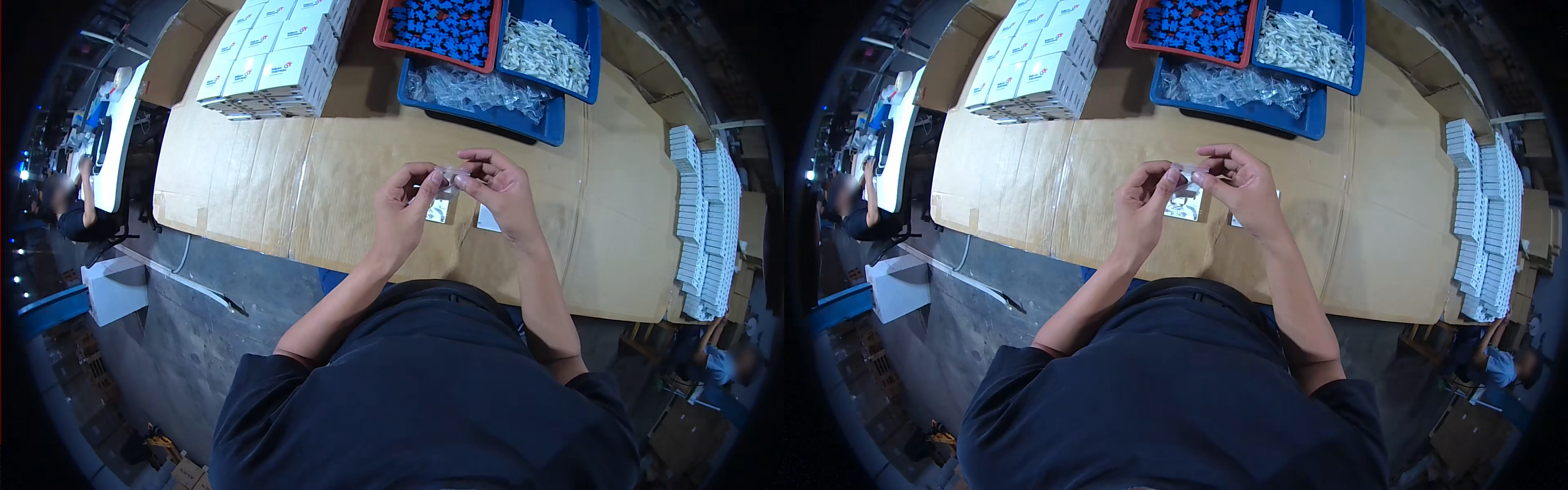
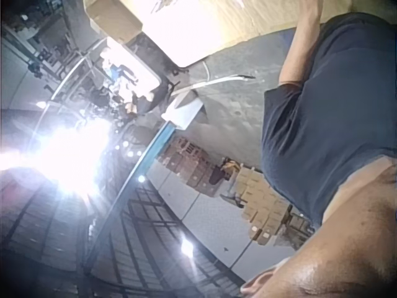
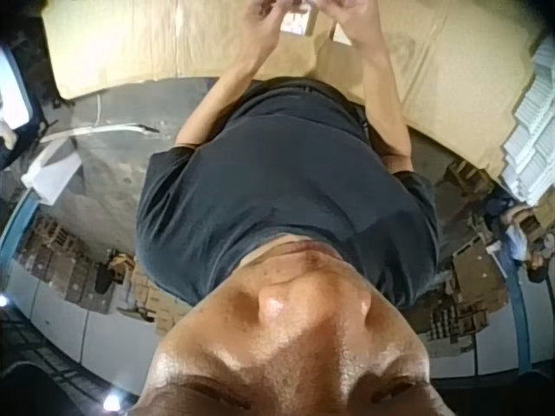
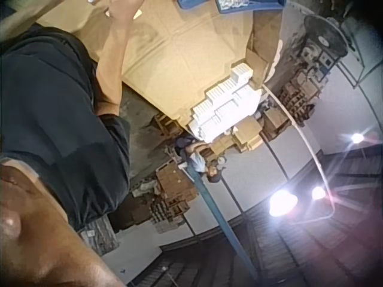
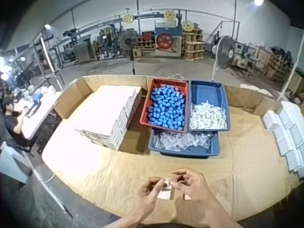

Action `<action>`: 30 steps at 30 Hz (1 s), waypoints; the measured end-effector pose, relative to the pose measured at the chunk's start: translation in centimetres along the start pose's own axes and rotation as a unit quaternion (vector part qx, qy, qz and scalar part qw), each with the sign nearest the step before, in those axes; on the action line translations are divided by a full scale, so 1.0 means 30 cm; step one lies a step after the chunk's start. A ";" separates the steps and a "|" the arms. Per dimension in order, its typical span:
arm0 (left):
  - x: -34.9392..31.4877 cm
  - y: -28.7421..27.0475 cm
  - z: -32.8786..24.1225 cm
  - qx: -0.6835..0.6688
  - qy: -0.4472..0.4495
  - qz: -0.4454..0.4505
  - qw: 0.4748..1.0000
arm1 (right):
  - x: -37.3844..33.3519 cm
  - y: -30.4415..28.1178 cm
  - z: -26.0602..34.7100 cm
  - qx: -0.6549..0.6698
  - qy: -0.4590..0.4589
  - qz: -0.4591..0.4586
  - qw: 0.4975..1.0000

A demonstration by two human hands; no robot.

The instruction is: Packing small plastic components and pins into a plastic bag and placing it inside a white cardboard box.

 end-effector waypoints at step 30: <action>0.012 -0.019 0.021 0.031 0.011 -0.021 0.999 | -0.007 -0.017 -0.088 -0.026 -0.024 -0.045 0.998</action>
Point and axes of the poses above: each hand's wrist, its own x-axis towards the middle knuckle, its own y-axis out of the palm, z = x × y, the point moved 5 cm from there along x, towards the middle knuckle
